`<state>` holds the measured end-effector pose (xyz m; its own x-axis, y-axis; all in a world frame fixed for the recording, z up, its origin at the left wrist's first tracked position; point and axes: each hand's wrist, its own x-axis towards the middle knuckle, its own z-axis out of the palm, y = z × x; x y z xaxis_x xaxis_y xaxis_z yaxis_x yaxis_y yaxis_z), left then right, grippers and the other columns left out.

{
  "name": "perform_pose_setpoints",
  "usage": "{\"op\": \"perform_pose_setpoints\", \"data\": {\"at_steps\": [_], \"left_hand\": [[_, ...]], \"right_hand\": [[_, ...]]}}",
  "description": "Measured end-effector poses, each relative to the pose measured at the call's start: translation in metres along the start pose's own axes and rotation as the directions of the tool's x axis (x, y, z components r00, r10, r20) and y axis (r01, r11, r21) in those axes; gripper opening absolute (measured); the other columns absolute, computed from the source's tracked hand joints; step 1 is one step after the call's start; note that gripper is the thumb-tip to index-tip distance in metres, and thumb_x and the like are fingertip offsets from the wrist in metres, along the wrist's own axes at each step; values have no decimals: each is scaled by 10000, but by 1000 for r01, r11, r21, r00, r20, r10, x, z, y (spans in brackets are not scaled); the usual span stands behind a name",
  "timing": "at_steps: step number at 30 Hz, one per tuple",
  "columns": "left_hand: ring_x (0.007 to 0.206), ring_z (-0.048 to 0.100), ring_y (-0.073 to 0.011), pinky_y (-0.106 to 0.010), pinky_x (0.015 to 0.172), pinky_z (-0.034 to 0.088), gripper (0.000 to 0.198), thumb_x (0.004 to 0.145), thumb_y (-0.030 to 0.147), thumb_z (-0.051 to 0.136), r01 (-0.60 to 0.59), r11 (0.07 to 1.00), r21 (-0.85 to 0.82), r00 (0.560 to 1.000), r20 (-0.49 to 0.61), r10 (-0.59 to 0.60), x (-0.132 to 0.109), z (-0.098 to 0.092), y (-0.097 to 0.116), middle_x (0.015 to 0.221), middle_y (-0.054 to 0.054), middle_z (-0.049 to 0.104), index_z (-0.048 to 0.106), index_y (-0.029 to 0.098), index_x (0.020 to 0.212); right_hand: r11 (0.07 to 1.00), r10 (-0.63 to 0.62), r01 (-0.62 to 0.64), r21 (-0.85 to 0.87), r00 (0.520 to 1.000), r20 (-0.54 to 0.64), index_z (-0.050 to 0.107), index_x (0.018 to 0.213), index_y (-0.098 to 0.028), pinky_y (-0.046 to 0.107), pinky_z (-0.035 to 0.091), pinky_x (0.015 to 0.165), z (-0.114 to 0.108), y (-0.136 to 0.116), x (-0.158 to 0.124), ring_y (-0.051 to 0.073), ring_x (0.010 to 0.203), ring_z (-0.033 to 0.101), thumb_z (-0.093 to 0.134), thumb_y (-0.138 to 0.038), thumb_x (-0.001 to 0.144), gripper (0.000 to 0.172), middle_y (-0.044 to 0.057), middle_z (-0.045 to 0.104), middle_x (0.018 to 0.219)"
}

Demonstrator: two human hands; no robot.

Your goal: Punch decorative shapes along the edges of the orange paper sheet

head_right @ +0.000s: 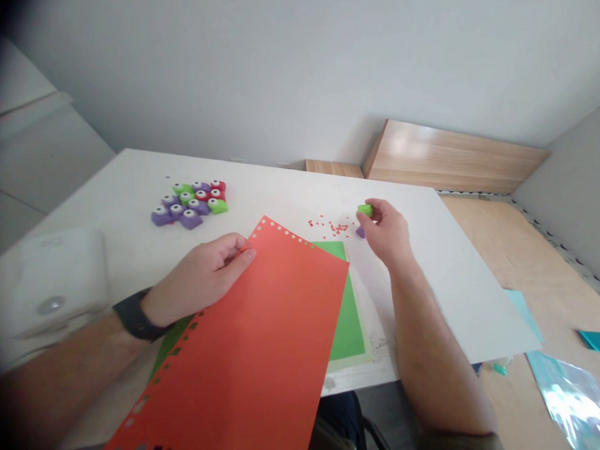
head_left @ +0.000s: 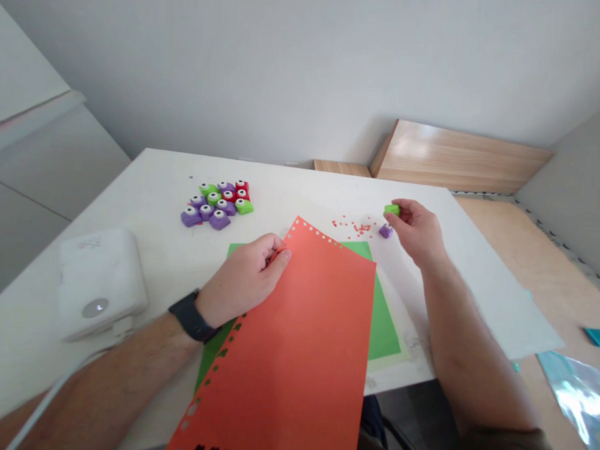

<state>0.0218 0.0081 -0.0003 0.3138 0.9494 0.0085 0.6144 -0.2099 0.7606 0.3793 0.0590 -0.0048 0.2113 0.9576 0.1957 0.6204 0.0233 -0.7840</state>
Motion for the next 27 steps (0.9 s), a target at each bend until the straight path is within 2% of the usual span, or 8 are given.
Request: {"op": "perform_pose_setpoints", "data": {"at_steps": [3,5,8,11,16,21,24,27], "left_hand": [[560,443,-138,-288,549,280,276,990,446,476,-4,1000,7,1000,-2,4,0,1,1,604,59,482,502,229,821],[558,445,-139,-288,549,281,268,989,447,477,0,1000,13,1000,-1,0,0,1,1,606,59,491,512,230,835],[570,462,-140,-288,560,295,265,990,451,478,4,1000,18,1000,5,-4,1,1,0,622,58,517,521,230,850],[574,465,-141,-290,560,292,275,995,457,473,6,1000,23,1000,7,-6,1,2,-1,628,57,515,518,230,848],[580,466,-140,-291,566,293,283,997,457,470,-3,1000,21,1000,7,3,1,2,-2,628,57,507,512,227,838],[577,466,-138,-289,564,294,288,997,459,472,0,1000,26,1000,4,0,2,2,-1,619,61,504,512,228,831],[582,472,-139,-289,567,300,282,997,457,472,8,1000,23,1000,5,-8,2,2,0,624,60,513,515,228,838],[584,469,-138,-291,570,300,283,996,456,474,4,1000,19,1000,3,-4,1,1,0,624,59,513,516,228,835]], "right_hand": [[991,108,-120,-64,980,-166,667,1232,-175,408,537,774,-22,10,8,255,895,672,730,-463,796,526,147,739,1062],[967,200,-222,-124,965,-169,704,1165,-170,403,526,719,-36,16,10,254,830,668,757,-450,764,492,147,746,1000],[920,336,-327,-217,942,4,750,1032,-173,389,503,657,-51,21,9,241,731,647,810,-426,707,415,130,746,878],[911,389,-335,-240,892,230,765,961,-173,367,491,625,-53,21,6,227,690,638,828,-434,694,378,115,742,821],[926,373,-318,-201,850,372,763,978,-171,341,494,610,-41,20,3,220,713,652,834,-458,708,400,122,761,898],[922,350,-271,-277,888,299,685,1137,-200,322,490,624,-34,21,1,227,776,682,771,-512,789,475,128,768,1008],[890,304,-193,-414,926,223,700,1122,-215,335,475,656,-34,18,0,247,824,672,714,-569,831,458,129,758,1039],[853,280,-140,-503,936,214,712,1104,-230,348,466,681,-33,12,-2,260,854,660,653,-583,870,428,117,742,1057]]}}
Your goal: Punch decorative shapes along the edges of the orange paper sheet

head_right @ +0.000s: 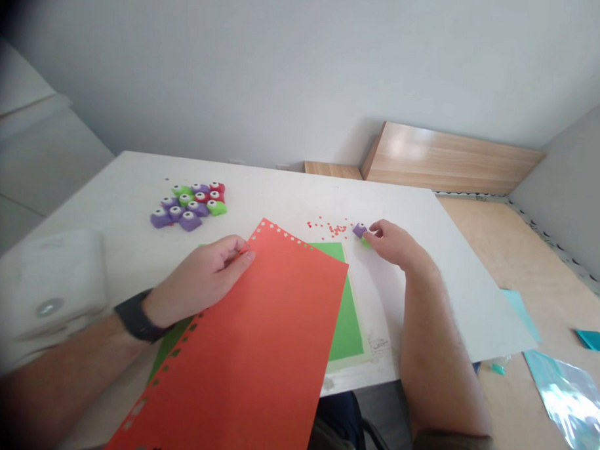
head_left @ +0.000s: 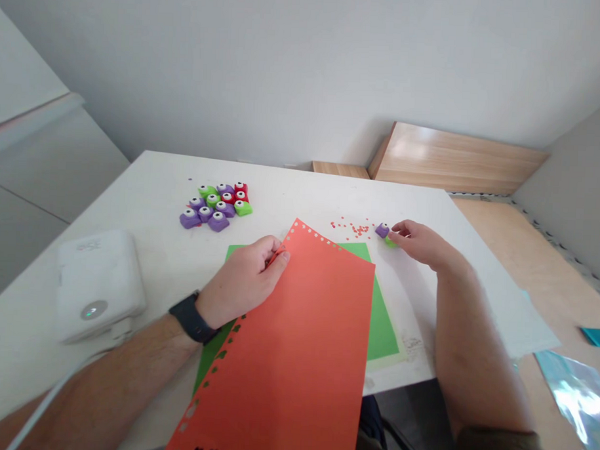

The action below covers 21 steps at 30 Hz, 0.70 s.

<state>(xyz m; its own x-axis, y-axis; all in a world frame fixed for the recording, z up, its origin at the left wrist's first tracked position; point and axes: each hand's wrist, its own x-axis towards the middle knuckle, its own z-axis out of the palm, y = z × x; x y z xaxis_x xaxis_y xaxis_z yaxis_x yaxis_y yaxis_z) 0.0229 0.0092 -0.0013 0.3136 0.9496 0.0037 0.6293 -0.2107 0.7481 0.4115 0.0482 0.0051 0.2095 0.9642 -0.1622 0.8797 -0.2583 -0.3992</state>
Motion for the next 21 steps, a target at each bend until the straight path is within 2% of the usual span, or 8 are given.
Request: {"op": "perform_pose_setpoints", "data": {"at_steps": [5,8,11,16,18,21], "left_hand": [[591,467,-136,-292,574,307,284,998,459,473,2,1000,-13,1000,6,-2,-1,-1,0,636,58,515,513,227,840],[583,460,-135,-292,571,307,286,999,464,473,9,1000,-8,1000,7,-9,-1,-1,0,628,61,502,509,228,843],[576,454,-133,-291,569,305,288,1002,465,469,5,1000,-1,1000,2,-5,-1,0,-1,623,64,489,507,228,843],[581,469,-134,-288,570,312,279,1004,461,468,-3,1000,5,1000,1,3,-1,0,-1,633,64,514,519,229,857],[577,468,-133,-286,568,314,271,1003,455,469,4,1000,9,1000,-1,-4,-1,0,-1,628,66,512,523,230,861],[568,462,-134,-285,560,307,267,999,448,474,11,1000,17,1000,-4,-10,-1,0,0,614,68,499,517,232,850]], "right_hand": [[998,-1,1,-63,1000,-2,706,1070,-234,354,454,699,-2,-6,-2,257,843,652,569,-559,926,382,98,744,1015],[997,-18,19,-79,1000,10,677,1157,-226,351,458,712,1,-7,-1,252,840,657,582,-649,900,504,105,739,1040],[985,-104,97,-141,994,-43,610,1311,-222,353,465,751,10,-8,3,260,865,660,652,-668,850,643,116,723,1062],[925,-292,251,-286,950,-109,644,1260,-221,354,458,864,29,-7,13,262,961,661,581,-480,959,402,125,705,1043],[920,-290,231,-316,945,-153,662,1225,-217,353,462,865,30,-1,18,259,952,663,542,-462,982,365,131,700,1046],[930,-182,74,-361,944,-276,676,1213,-202,383,467,881,26,13,26,287,983,659,511,-468,989,385,160,688,1076]]}}
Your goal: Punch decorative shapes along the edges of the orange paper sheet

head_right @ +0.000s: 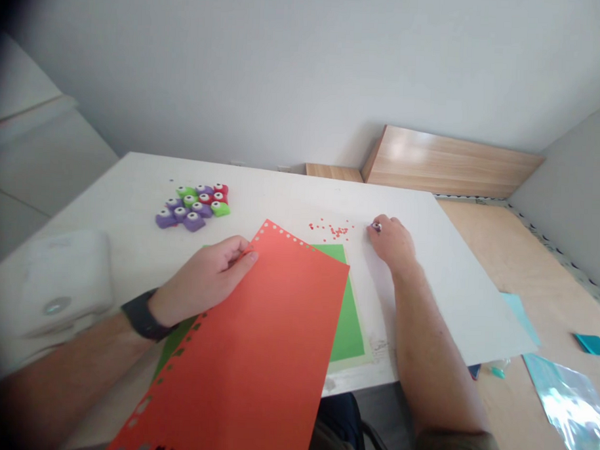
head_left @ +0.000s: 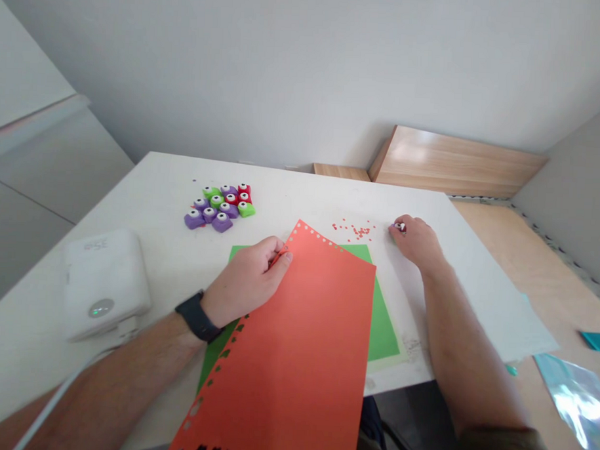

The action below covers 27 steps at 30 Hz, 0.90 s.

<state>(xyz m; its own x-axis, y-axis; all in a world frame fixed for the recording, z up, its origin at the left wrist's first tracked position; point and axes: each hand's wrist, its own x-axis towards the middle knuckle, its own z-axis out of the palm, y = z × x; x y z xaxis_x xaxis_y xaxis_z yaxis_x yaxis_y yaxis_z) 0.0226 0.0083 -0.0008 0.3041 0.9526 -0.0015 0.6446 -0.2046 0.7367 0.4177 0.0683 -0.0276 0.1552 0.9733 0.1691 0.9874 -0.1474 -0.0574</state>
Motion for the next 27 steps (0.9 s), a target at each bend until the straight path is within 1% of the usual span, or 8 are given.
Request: {"op": "perform_pose_setpoints", "data": {"at_steps": [7,10,13,16,18,21,23,27], "left_hand": [[560,453,-131,-287,557,295,268,996,432,483,-6,1000,0,1000,-18,6,0,0,1,600,70,488,506,227,824],[567,463,-131,-286,564,294,265,996,428,483,-8,1000,4,1000,-23,8,0,1,-1,605,69,508,505,227,825],[575,480,-133,-286,570,289,257,995,417,479,-6,1000,17,1000,-29,7,0,2,-4,609,63,526,513,225,826],[565,477,-133,-289,567,267,244,988,388,478,-6,999,32,999,-35,7,1,2,-6,600,58,519,507,223,810],[570,478,-137,-292,571,258,238,984,370,476,-12,999,32,999,-35,13,1,3,-7,606,49,521,504,222,800],[590,502,-145,-295,576,260,244,981,363,478,-17,999,28,999,-33,18,2,4,-9,629,33,549,502,221,783],[608,523,-151,-296,581,269,232,979,345,476,-17,999,27,999,-34,18,2,5,-11,651,21,577,511,222,786],[657,573,-166,-296,598,293,200,980,320,469,-13,1000,27,999,-35,14,3,6,-13,713,-3,639,537,223,819]], "right_hand": [[930,367,-367,11,927,-73,687,1212,-169,455,474,930,11,32,14,345,1076,640,551,-575,926,515,212,652,1152],[902,430,-426,63,901,-62,641,1275,-136,492,459,962,14,32,11,375,1114,619,583,-630,883,633,243,610,1215],[901,432,-414,126,877,-209,572,1341,-100,540,416,1007,12,23,7,427,1219,541,621,-640,844,736,284,532,1306],[937,345,-279,212,841,-417,557,1341,-116,560,383,1034,10,1,3,419,1251,494,591,-593,876,668,265,527,1298],[958,234,-125,259,860,-453,589,1296,-146,552,389,1039,8,-23,1,380,1199,524,581,-551,896,570,221,571,1233],[932,7,139,336,917,-398,622,1249,-174,515,458,982,1,-75,-3,325,1074,586,619,-501,896,481,185,613,1192],[869,-170,306,389,923,-346,641,1212,-178,493,489,953,-8,-115,-7,308,1030,607,653,-465,893,429,173,640,1163],[721,-490,552,419,834,-254,665,1193,-197,464,475,1004,-30,-198,-8,290,1091,616,669,-392,918,337,140,679,1165]]}}
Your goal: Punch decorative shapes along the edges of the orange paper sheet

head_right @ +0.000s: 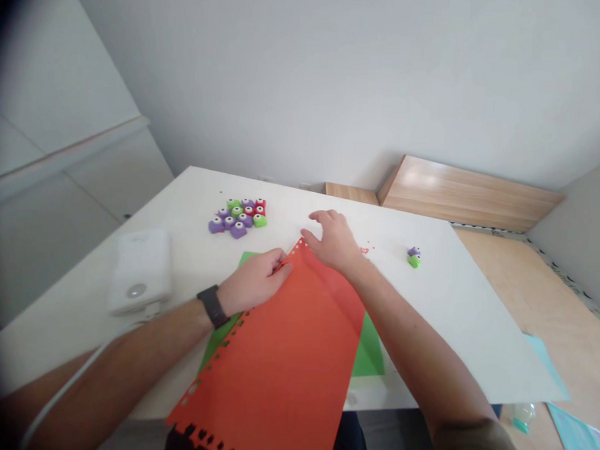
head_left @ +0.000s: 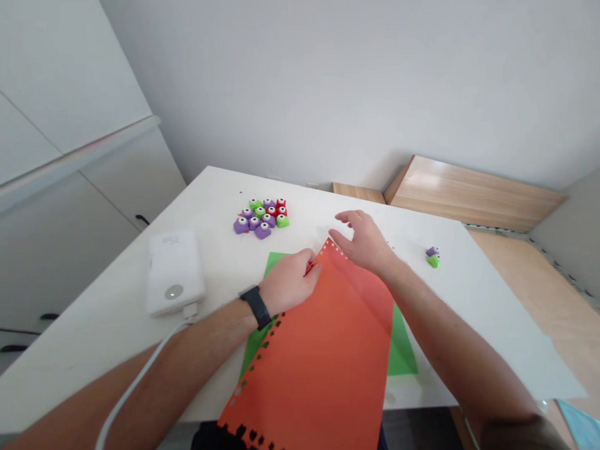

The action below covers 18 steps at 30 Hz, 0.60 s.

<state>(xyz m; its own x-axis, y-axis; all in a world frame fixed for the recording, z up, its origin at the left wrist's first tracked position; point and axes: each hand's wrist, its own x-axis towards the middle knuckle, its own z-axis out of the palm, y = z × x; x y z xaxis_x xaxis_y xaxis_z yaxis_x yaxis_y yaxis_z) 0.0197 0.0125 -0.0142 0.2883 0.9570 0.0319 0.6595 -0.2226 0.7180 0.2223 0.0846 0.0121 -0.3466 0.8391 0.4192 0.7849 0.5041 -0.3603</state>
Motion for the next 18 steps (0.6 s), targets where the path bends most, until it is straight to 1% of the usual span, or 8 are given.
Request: {"op": "perform_pose_setpoints", "data": {"at_steps": [2,4,5,8,10,13,15,18], "left_hand": [[671,586,-171,-298,602,300,201,981,315,465,-4,1000,3,1000,3,4,0,0,1,727,-12,649,536,223,816],[674,588,-174,-300,601,300,211,982,310,463,-11,1000,8,1000,4,11,0,0,1,727,-18,645,525,223,800],[668,585,-174,-301,597,299,218,982,311,463,-13,1000,11,1000,4,13,0,0,1,721,-19,638,518,223,791],[635,565,-176,-305,582,291,236,983,324,465,-12,1000,18,1000,-2,12,0,0,1,690,-19,615,500,225,772],[639,573,-181,-306,585,297,241,982,328,467,-9,1000,20,1000,-7,9,0,0,0,689,-24,617,491,225,766],[713,626,-197,-306,617,330,228,979,319,470,-12,1000,14,1000,-5,12,-1,0,0,749,-48,658,495,220,774],[744,644,-207,-309,632,344,223,980,323,469,-14,1000,12,1000,-3,14,-1,-1,0,778,-60,674,502,218,785],[723,636,-203,-308,625,339,231,985,334,465,-17,1000,11,1000,0,17,-2,-2,0,763,-53,665,509,221,788]], "right_hand": [[998,-66,68,-13,993,99,676,1207,-192,445,454,1040,13,-26,24,288,1149,604,694,-377,912,349,132,683,1210],[996,-70,79,-35,974,215,677,1245,-186,423,455,1033,29,-43,47,272,1125,623,690,-367,919,373,125,691,1222],[995,-62,78,-57,966,252,682,1249,-187,418,455,1030,37,-49,58,271,1122,629,690,-358,918,373,123,697,1224],[986,-96,135,-93,937,336,685,1262,-186,407,463,1004,61,-57,80,281,1118,643,673,-327,920,371,123,717,1220],[985,-100,145,-94,924,369,692,1230,-194,400,481,950,73,-59,88,288,1077,661,686,-299,894,352,119,734,1186],[987,-76,125,-104,921,381,697,1120,-183,397,490,879,83,-59,92,300,1015,673,692,-233,858,267,130,748,1109],[987,-72,120,-103,921,382,680,1077,-180,391,487,851,85,-59,91,294,980,672,685,-218,854,225,132,748,1071],[990,-72,114,-87,920,384,645,1056,-196,373,481,836,82,-58,87,271,963,663,691,-222,849,214,118,743,1066]]}}
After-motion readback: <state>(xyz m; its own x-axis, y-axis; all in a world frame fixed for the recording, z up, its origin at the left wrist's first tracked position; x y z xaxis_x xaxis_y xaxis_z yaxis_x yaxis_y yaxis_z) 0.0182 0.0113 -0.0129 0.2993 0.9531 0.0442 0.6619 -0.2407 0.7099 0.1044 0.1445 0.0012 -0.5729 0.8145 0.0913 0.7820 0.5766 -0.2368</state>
